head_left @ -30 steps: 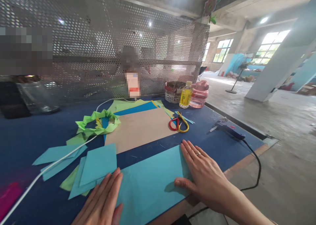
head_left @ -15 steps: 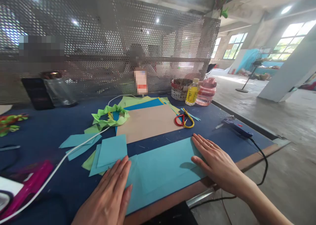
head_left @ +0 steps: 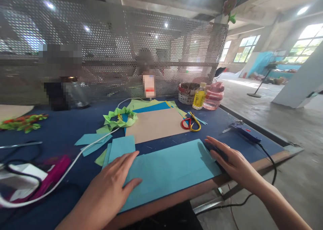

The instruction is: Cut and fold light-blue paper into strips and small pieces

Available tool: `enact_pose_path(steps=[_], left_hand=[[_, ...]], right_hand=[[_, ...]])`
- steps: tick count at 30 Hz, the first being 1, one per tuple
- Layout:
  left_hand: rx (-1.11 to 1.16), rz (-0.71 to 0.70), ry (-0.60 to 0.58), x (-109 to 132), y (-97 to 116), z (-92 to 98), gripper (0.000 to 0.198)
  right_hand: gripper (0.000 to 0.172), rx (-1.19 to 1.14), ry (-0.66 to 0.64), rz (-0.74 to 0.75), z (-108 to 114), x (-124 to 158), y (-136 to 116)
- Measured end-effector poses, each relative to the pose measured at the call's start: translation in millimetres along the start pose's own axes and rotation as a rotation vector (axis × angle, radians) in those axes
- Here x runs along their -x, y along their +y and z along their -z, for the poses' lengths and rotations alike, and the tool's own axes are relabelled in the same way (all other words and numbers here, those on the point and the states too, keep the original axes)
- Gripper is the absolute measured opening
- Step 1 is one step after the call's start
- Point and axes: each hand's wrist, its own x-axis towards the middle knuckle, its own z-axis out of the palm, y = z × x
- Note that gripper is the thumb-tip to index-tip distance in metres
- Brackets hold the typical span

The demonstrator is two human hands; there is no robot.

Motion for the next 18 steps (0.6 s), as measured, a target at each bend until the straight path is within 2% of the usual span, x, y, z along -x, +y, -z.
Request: enact_pose_path(steps=[4,9,12,15,16,18], left_hand=[[0.137,0.102,-0.231,-26,7,24.2,0.060],[0.205,0.060,-0.396,-51,10,41.2,0.046],[0.251,0.061,-0.411,-55,10,44.7,0.022],[0.457,0.099,-0.390,-49,10,49.1,0.017],[0.562,0.125,-0.367,-45,9,50.8,0.017],[0.775,0.232,-0.228,-38,7,53.7,0.017]], right_hand=[[0.047,0.013,0.028,0.054,-5,-3,1],[0.049,0.006,0.052,0.076,-8,-2,3],[0.050,-0.007,0.067,0.065,-7,0,3],[0.052,-0.054,0.134,0.008,-6,4,0],[0.052,-0.085,0.179,-0.024,-5,5,-2],[0.049,-0.176,0.302,-0.090,-6,7,-9]])
